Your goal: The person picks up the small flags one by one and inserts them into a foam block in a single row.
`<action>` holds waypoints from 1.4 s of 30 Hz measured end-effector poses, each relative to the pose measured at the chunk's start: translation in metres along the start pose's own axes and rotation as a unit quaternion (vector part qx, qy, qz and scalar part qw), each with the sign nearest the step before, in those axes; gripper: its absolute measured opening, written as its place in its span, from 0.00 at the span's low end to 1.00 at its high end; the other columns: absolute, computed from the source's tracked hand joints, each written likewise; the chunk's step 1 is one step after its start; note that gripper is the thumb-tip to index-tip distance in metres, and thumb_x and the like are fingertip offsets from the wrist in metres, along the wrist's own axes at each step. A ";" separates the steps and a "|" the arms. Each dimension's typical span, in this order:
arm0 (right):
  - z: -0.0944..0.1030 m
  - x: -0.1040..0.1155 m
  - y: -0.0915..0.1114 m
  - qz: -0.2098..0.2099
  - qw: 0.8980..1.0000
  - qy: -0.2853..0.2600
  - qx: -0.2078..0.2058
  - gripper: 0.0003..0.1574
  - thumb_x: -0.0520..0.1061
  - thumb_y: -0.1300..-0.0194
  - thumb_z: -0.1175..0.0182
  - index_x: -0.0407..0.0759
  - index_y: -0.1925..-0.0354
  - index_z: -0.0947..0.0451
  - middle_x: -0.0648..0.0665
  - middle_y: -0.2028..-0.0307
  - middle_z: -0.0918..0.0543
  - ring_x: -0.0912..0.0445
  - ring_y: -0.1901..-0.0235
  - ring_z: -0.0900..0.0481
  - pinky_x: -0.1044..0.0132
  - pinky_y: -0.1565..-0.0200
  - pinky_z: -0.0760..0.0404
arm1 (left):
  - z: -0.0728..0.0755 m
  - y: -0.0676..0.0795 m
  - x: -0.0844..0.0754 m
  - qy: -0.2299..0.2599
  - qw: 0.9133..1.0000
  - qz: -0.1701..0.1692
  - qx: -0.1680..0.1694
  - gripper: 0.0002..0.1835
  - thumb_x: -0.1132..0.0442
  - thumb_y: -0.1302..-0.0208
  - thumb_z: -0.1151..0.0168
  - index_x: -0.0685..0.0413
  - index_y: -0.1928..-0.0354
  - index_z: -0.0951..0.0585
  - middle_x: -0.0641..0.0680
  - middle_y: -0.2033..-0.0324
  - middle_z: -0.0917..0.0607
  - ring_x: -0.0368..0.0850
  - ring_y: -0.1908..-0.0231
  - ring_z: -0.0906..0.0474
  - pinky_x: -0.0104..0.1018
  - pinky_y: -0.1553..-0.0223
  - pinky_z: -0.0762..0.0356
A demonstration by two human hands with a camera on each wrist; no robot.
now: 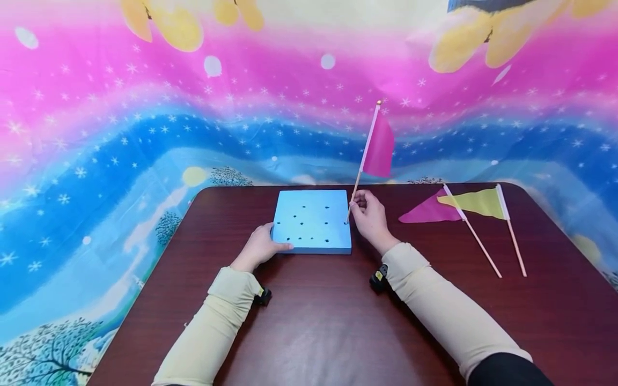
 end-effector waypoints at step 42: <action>0.002 -0.008 0.007 -0.025 0.995 0.044 0.081 0.18 0.38 0.27 0.40 0.29 0.43 0.26 0.32 0.52 0.19 0.42 0.51 0.19 0.50 0.45 0.19 | 0.003 0.003 -0.002 -0.009 1.000 0.005 0.001 0.50 0.51 0.39 0.23 0.71 0.24 0.38 0.71 0.28 0.33 0.65 0.28 0.38 0.56 0.30 0.37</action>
Point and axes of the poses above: each hand's wrist, its own y-axis away from the middle knuckle, its own z-axis out of the back of the hand, x = y × z, the point moved 2 cm from there along -y, towards the middle knuckle
